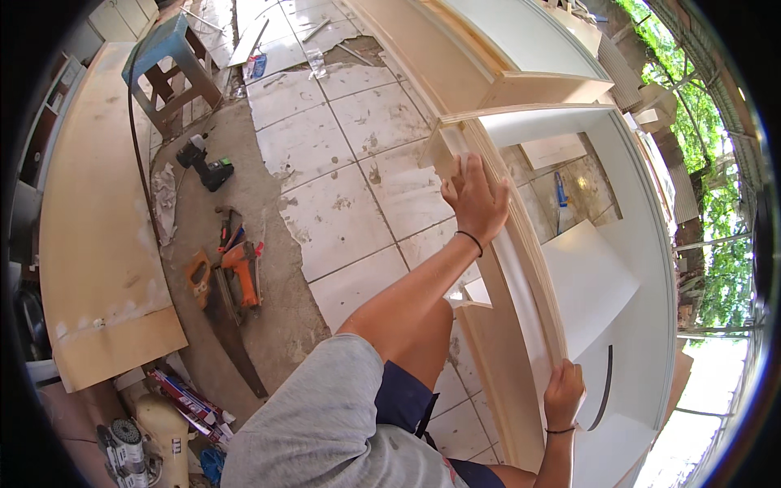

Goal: The person applies a finishing strip to the edge of a wooden cabinet, sands the edge smooth with a block, and uses a pencil and straightedge to mark a second piece of wood before cutting it with scissors.

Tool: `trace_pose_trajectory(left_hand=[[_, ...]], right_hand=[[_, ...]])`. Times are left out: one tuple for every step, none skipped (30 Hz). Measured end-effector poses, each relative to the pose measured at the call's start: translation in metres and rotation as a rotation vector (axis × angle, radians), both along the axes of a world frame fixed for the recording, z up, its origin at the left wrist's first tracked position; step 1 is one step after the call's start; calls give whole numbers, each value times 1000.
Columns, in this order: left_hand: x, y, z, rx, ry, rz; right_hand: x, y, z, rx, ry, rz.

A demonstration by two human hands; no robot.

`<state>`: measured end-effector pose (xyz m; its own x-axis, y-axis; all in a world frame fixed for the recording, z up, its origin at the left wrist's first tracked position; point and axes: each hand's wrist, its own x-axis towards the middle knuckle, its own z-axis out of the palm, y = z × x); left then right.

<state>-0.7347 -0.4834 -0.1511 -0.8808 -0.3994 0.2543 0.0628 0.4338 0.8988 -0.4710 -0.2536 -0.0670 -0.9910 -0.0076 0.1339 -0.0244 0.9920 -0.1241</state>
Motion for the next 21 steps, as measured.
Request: trace_pose_trajectory(left_hand=[[0, -1, -1, 8, -6, 1], [0, -2, -2, -14, -2, -15], [0, -2, -3, -36, 1, -29], [0, -2, -5, -26, -7, -23], [0, -1, -7, -23, 11, -30], [0, -1, -10, -19, 30, -36], [-1, 1, -10, -15, 17, -25], [-2, 5, -10, -60, 11, -20], [-2, 6, -11, -105, 4, -15], [-1, 5, -10, -99, -8, -14], [-1, 3, -10, -94, 8, -17], [0, 1, -10, -88, 24, -20], [0, 0, -7, -84, 19, -19], [0, -2, -4, -73, 14, -35], [2, -3, -2, -62, 9, -51], [1, -3, 2, -61, 11, -50], [1, -3, 5, -54, 8, -59], [2, -3, 8, -46, 5, -68], [0, -5, 8, -44, 7, -67], [-3, -7, 7, -48, -2, -79], [-7, -8, 7, -53, -11, -93]], right_hand=[[-1, -1, -2, -12, -7, -10], [-2, -2, -4, -22, -14, -20], [-3, -5, -6, -13, -20, -18], [-5, -5, -8, -2, -15, -35], [-6, -5, -8, 10, -10, -51], [-6, -4, -7, 20, -19, -42], [-5, -2, -7, 14, -19, -24], [-5, 0, -7, 8, -21, -6], [-6, 1, -7, 12, -34, 4], [-4, -1, -7, 0, -31, -19], [-2, -2, -7, -12, -28, -42], [-1, -2, -8, -6, -40, -42], [-1, -2, -9, -17, -34, -41], [-1, -2, -10, -28, -28, -40], [1, -2, -10, -24, -33, -38], [2, -2, -11, -32, -19, -43], [3, -2, -12, -41, -7, -48], [5, -3, -13, -41, -5, -47], [6, -3, -15, -54, 4, -32], [7, -3, -17, -67, 13, -17], [7, -3, -18, -64, 15, -17]])
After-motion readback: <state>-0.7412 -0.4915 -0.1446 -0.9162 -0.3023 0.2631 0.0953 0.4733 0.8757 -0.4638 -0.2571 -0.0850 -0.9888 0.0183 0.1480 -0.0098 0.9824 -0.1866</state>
